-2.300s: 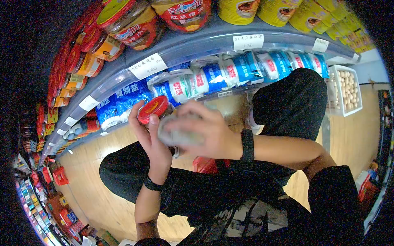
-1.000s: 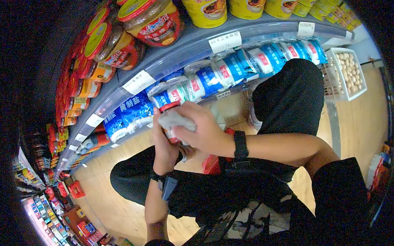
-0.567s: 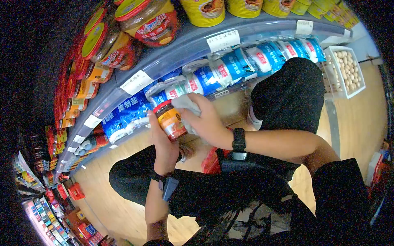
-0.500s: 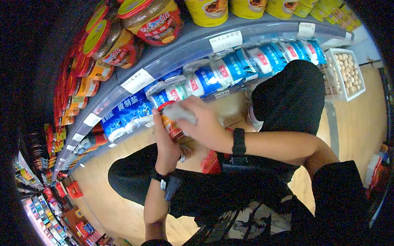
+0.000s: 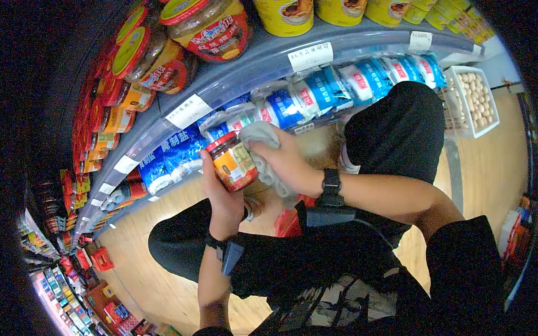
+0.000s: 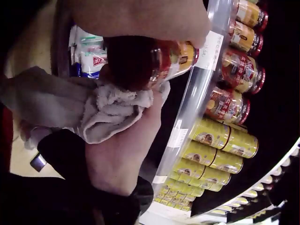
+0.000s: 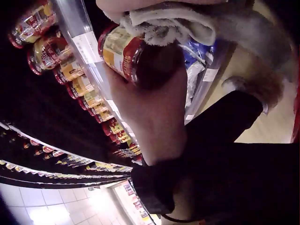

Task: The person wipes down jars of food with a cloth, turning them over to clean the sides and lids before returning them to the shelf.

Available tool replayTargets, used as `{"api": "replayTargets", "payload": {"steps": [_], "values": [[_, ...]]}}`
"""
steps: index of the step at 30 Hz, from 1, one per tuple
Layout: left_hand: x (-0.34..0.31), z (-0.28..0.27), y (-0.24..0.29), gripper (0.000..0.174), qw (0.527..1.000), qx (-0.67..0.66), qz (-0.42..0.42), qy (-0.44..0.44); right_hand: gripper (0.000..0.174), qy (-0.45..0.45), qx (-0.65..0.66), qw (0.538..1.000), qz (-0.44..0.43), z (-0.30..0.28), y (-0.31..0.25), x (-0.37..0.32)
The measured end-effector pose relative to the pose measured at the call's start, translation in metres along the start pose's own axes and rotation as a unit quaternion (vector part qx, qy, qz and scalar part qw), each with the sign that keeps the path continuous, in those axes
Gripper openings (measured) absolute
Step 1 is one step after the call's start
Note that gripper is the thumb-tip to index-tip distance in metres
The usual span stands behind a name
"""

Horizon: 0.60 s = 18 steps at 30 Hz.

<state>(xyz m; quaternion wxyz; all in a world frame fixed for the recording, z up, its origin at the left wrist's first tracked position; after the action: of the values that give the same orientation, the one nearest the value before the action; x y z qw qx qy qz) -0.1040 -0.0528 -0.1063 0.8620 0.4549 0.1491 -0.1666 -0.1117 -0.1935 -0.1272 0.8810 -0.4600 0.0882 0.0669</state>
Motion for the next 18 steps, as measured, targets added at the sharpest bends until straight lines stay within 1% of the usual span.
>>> {"api": "replayTargets", "payload": {"steps": [1,2,4,5,6,7,8,9,10,11,12,13,14,15,16,17,18], "values": [[-0.001,-0.002,-0.001,0.051,1.0,0.004,-0.011,0.014,0.033,0.0,-0.001,1.0,0.0,-0.001,-0.001,0.0],[0.0,-0.003,0.0,0.051,1.0,0.005,-0.02,0.01,0.032,-0.01,-0.017,1.0,0.01,-0.003,-0.001,0.0],[0.005,-0.015,-0.005,0.051,1.0,0.009,-0.009,0.018,0.032,-0.02,-0.035,0.999,0.022,-0.001,-0.005,-0.002],[0.005,-0.02,-0.006,0.051,1.0,0.015,0.002,0.027,0.031,-0.031,-0.115,0.993,0.013,0.001,-0.008,-0.005],[0.002,-0.012,-0.003,0.05,1.0,0.02,-0.005,0.021,0.03,-0.043,-0.193,0.98,0.003,0.004,-0.011,-0.007],[0.001,-0.011,-0.004,0.05,1.0,0.019,-0.004,0.023,0.03,-0.045,-0.193,0.98,0.004,0.005,-0.013,-0.007],[0.001,-0.009,-0.005,0.05,0.999,0.029,-0.005,0.025,0.031,-0.082,-0.319,0.937,-0.118,0.008,-0.021,-0.009],[0.001,-0.009,-0.006,0.05,0.999,0.04,-0.008,0.026,0.032,-0.115,-0.434,0.861,-0.236,0.015,-0.029,-0.013],[0.0,-0.008,-0.004,0.045,0.998,0.048,-0.031,0.03,0.032,-0.115,-0.435,0.861,-0.236,0.017,-0.033,-0.014],[0.002,-0.012,-0.008,0.045,0.998,0.047,-0.032,0.03,0.034,-0.161,-0.46,0.827,-0.28,0.023,-0.038,-0.018],[0.004,-0.012,-0.009,0.041,0.998,0.059,0.001,0.019,0.035,-0.207,-0.482,0.787,-0.323,0.028,-0.041,-0.021],[0.005,-0.012,-0.008,0.038,0.997,0.071,0.035,0.008,0.035,-0.209,-0.482,0.787,-0.323,0.03,-0.04,-0.022],[0.001,-0.011,-0.009,0.033,0.996,0.068,0.042,0.026,0.035,-0.218,-0.483,0.779,-0.335,0.032,-0.04,-0.023],[0.0,-0.012,-0.009,0.033,0.996,0.068,0.043,0.027,0.035,-0.227,-0.484,0.77,-0.347,0.034,-0.039,-0.024],[0.0,-0.013,-0.009,0.034,0.995,0.079,0.038,0.048,0.035,-0.226,-0.484,0.771,-0.348,0.034,-0.036,-0.025],[-0.001,-0.014,-0.009,0.035,0.993,0.09,0.033,0.069,0.034,-0.178,-0.446,0.828,-0.289,0.028,-0.032,-0.022],[0.001,-0.016,-0.01,0.035,0.993,0.09,0.032,0.068,0.032,-0.127,-0.404,0.877,-0.227,0.022,-0.028,-0.019]]}}
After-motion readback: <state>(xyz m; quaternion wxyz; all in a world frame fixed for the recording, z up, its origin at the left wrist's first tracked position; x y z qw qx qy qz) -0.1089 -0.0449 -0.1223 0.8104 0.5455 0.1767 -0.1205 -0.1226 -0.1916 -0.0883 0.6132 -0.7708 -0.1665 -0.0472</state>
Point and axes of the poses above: each hand's wrist, its own x-axis towards the middle knuckle, its own z-axis out of the palm, y = z × x, the point moved 3 cm from there along x, towards the middle knuckle, and after that the axes turned 5 degrees about -y, right-handed, at the moved point
